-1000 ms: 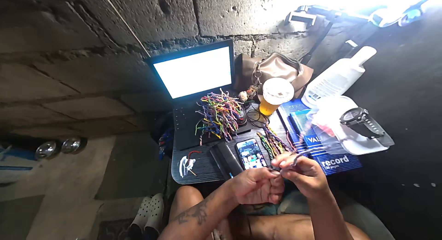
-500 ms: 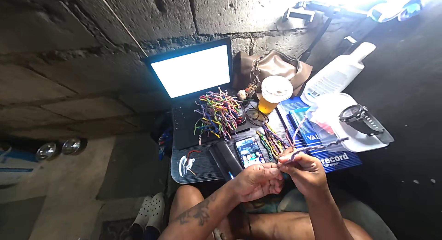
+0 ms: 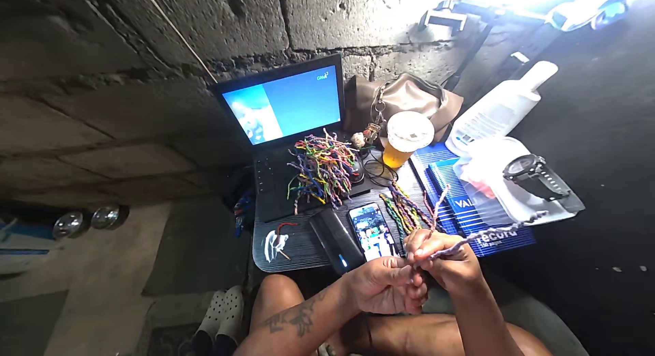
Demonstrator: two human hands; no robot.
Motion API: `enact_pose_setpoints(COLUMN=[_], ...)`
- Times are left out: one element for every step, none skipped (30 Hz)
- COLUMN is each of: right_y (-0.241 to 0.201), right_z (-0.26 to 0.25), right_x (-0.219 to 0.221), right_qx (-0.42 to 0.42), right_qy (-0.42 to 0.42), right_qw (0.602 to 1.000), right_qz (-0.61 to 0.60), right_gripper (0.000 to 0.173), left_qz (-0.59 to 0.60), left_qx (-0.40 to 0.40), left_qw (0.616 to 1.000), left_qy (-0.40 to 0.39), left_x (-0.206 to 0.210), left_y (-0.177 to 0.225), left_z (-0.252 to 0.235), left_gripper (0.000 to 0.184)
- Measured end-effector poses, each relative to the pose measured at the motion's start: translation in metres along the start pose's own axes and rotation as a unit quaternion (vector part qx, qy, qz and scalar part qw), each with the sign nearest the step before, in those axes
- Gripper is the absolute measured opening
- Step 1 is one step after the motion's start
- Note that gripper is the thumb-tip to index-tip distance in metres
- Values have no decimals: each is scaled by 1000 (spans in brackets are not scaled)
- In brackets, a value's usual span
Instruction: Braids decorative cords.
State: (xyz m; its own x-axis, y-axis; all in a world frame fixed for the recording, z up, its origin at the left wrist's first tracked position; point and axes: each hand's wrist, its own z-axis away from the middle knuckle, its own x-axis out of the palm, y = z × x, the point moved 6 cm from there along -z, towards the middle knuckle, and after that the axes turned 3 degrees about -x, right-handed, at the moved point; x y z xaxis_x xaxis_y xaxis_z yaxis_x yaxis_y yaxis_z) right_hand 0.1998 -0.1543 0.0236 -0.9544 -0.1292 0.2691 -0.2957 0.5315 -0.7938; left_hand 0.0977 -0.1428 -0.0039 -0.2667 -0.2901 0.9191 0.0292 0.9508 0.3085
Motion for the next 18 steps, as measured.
enact_pose_setpoints(right_y=[-1, -2, -3, -4, -5, -6, -6, -6, -4, -2, 0, 2, 2, 2, 2, 1, 1, 0], right_z=[0, 0, 0, 0, -1, 0, 0, 1, 2, 2, 2, 2, 2, 1, 1, 1, 1, 1], right_x=[0, 0, -1, -2, -3, -5, -7, -9, -10, -11, -12, -13, -13, -14, -14, -14, -15, -14], right_qx=[1, 3, 4, 5, 9, 13, 19, 27, 36, 42, 45, 47, 48, 45, 42, 38, 35, 31], right_qy=[8, 19, 31, 49, 71, 98, 128, 159, 188, 211, 224, 229, 224, 212, 194, 173, 153, 136], right_qw=[1000, 1000, 999, 999, 997, 993, 986, 978, 967, 959, 954, 952, 954, 958, 964, 970, 976, 981], right_qz=[2, 5, 11, 21, 41, 68, 100, 135, 166, 186, 194, 196, 193, 187, 178, 169, 154, 135], right_gripper=[19, 18, 18, 18, 18, 19, 18, 17, 15, 14, 14, 13, 13, 14, 14, 15, 17, 18], left_qz=[-5, -14, -32, -62, -105, -162, -234, -324, -420, -492, -522, -506, -448, -368, -287, -221, -172, -135], left_qx=[0, 2, 11, 27, 49, 75, 103, 128, 142, 143, 142, 134, 117, 94, 68, 47, 29, 17], left_qw=[1000, 1000, 999, 997, 991, 977, 951, 909, 855, 804, 778, 791, 834, 884, 927, 956, 974, 985], left_qy=[0, 3, 11, 33, 69, 118, 174, 229, 271, 302, 320, 318, 301, 272, 230, 186, 145, 110], left_x=[0, -1, -1, -2, -4, -6, -9, -10, -10, -9, -10, -13, -16, -18, -18, -17, -15, -13], left_y=[0, 2, 4, 8, 15, 22, 32, 41, 50, 57, 61, 61, 58, 53, 47, 41, 36, 31], left_z=[0, -1, -1, -1, -1, 1, 3, 7, 10, 12, 13, 13, 11, 10, 8, 6, 5, 4], left_gripper=[9, 9, 9, 9, 9, 7, 5, 6, 6, 7, 8, 8, 9, 14, 20, 24, 26, 27])
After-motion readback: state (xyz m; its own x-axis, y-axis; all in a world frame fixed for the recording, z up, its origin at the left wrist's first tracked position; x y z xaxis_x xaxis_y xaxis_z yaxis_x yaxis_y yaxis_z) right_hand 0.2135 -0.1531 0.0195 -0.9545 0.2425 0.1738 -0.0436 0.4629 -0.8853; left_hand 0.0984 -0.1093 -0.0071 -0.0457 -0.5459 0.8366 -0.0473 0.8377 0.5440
